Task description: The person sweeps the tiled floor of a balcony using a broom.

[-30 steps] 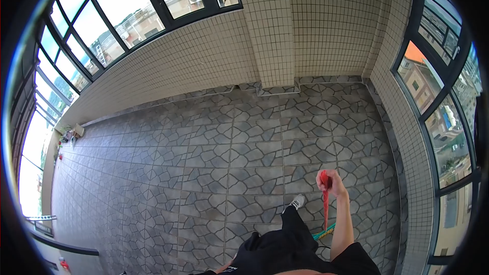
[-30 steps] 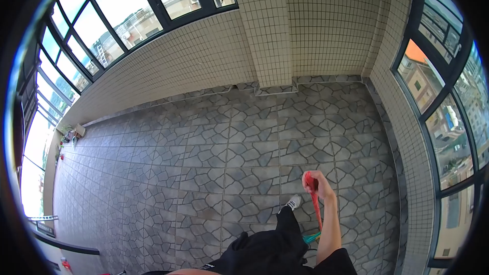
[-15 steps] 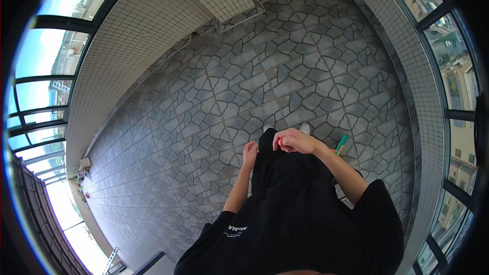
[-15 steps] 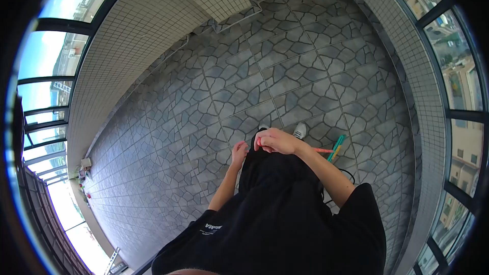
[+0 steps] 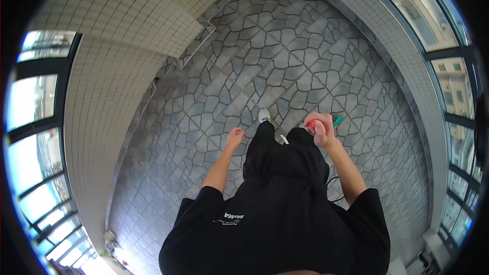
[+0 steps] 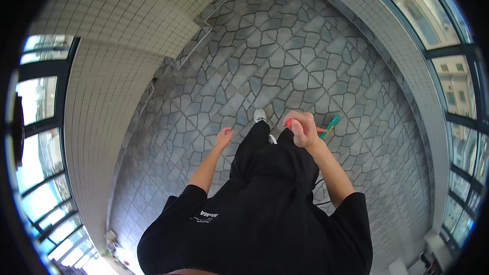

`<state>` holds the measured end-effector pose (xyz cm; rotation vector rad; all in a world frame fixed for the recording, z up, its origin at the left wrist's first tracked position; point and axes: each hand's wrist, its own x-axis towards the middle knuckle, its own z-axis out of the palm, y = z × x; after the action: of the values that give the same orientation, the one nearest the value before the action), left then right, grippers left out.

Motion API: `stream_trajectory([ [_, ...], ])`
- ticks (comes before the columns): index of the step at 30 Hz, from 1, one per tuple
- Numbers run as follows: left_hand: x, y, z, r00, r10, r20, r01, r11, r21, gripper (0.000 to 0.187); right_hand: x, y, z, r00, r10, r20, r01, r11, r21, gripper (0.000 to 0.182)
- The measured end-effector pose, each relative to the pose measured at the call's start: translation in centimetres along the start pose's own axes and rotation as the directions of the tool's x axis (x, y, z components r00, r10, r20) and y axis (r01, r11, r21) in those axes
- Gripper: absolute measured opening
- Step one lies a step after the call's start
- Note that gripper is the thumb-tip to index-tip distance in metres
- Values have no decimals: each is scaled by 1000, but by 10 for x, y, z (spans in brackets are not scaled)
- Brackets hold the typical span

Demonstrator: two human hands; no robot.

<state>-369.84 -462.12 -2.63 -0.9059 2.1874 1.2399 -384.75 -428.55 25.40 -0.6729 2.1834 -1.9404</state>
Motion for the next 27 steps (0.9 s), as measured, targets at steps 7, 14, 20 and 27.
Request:
stream_trajectory([
  [7, 121, -19, -87, 985, -76, 155, 24, 949, 314, 42, -19, -82, -4, 916, -283, -286, 257, 958, -123, 49],
  [14, 93, 175, -7, 742, 293, 603, -648, 544, 533, 63, -137, -196, -13, 538, -365, -759, 496, 866, -65, 50],
  [20, -80, 286, 147, -210, 627, 750, -976, -179, -124, 59, -227, -183, 22, 138, -406, -903, 677, 705, -213, 63],
  [27, -99, 202, 218, -43, -91, 995, -908, -411, -77, 25, -354, -166, 52, 132, -179, -975, 544, 836, -79, 39],
])
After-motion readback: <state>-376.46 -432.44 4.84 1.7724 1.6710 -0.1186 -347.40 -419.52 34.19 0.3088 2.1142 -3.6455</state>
